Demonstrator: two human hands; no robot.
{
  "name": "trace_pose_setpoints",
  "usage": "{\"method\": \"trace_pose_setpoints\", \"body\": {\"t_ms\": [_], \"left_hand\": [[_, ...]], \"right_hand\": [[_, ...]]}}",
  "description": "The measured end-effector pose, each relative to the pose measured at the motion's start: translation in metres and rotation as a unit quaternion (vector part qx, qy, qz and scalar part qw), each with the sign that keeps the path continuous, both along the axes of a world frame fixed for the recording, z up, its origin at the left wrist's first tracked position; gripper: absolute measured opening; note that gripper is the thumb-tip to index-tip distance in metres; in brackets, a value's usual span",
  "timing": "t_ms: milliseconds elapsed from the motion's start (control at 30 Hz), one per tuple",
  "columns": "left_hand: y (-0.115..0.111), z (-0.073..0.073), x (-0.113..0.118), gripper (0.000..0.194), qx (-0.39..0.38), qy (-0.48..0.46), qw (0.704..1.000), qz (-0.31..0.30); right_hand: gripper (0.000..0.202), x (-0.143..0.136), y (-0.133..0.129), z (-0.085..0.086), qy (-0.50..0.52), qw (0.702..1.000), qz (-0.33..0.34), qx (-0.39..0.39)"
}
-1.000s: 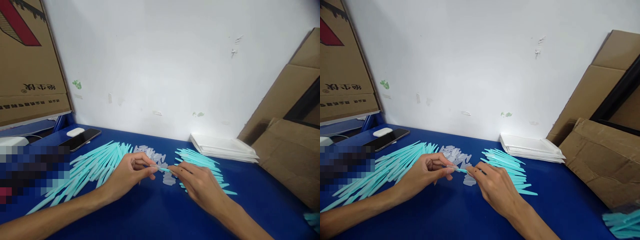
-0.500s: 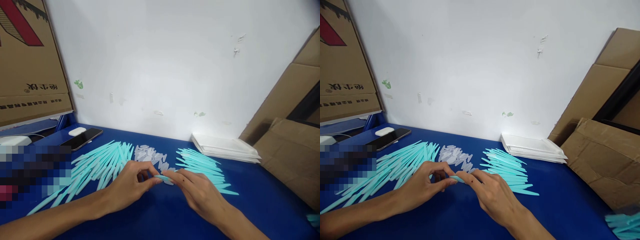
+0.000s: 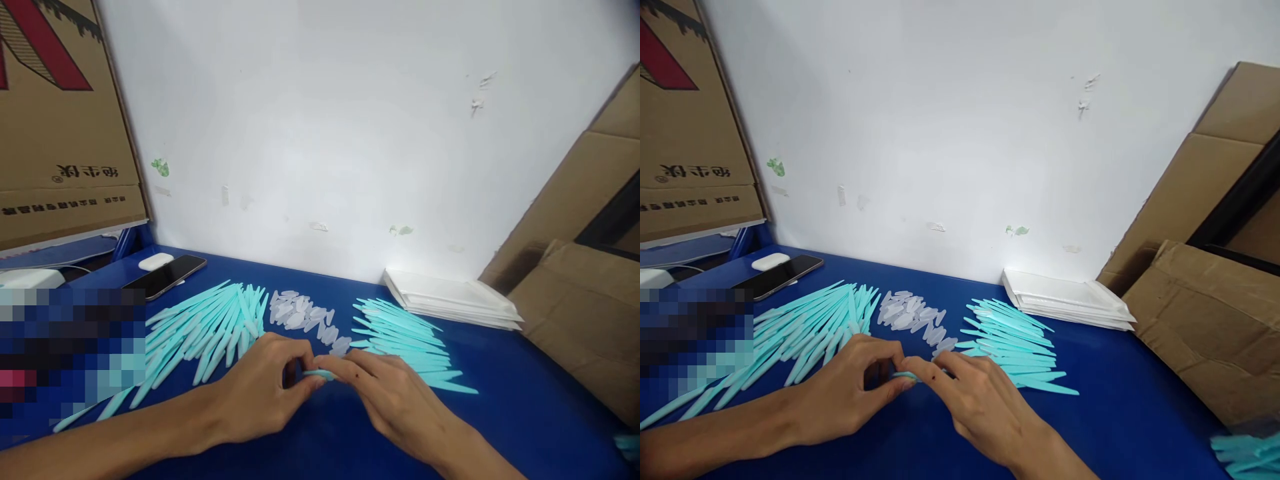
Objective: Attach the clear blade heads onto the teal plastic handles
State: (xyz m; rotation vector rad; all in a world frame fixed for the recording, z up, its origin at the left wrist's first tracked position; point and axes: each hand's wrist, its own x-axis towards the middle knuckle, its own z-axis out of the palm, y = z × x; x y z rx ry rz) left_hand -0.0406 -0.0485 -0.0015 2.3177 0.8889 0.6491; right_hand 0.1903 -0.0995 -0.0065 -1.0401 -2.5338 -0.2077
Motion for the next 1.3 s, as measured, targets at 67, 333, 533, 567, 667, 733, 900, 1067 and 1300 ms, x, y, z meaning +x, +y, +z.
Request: {"method": "trace_pose_setpoints", "body": {"t_ms": [67,333,533,567,667,733,900,1067,1300], "left_hand": [[-0.001,-0.001,0.0,0.026,0.066,0.049,0.996,-0.025],[0.005,0.005,-0.008,0.02,0.31,0.135,0.94,-0.04],[0.022,0.02,-0.016,0.024,0.318,0.278,0.899,0.121],[0.025,0.021,-0.018,0.025,0.31,0.3,0.891,0.142],[0.031,0.021,-0.024,0.028,0.295,0.353,0.869,0.182],[0.033,0.02,-0.027,0.03,0.292,0.382,0.856,0.19],[0.032,0.021,-0.027,0.034,0.27,0.428,0.843,0.184],[0.031,0.02,-0.024,0.039,0.251,0.433,0.845,0.188],[0.029,0.018,-0.022,0.045,0.276,0.401,0.85,0.203]], "right_hand": [[0.068,-0.004,0.0,-0.001,-0.017,1.0,0.003,-0.021],[0.042,0.011,0.014,0.01,0.055,0.981,-0.087,0.165],[0.023,0.042,0.032,0.015,-0.029,0.956,-0.24,0.163],[0.023,0.045,0.034,0.014,-0.05,0.958,-0.244,0.142],[0.024,0.052,0.038,0.01,-0.091,0.961,-0.243,0.09],[0.022,0.054,0.039,0.008,-0.115,0.959,-0.252,0.068],[0.016,0.058,0.041,0.004,-0.15,0.95,-0.271,0.034],[0.011,0.06,0.045,0.003,-0.16,0.945,-0.283,0.013],[0.005,0.061,0.048,-0.002,-0.155,0.945,-0.287,0.005]]}}
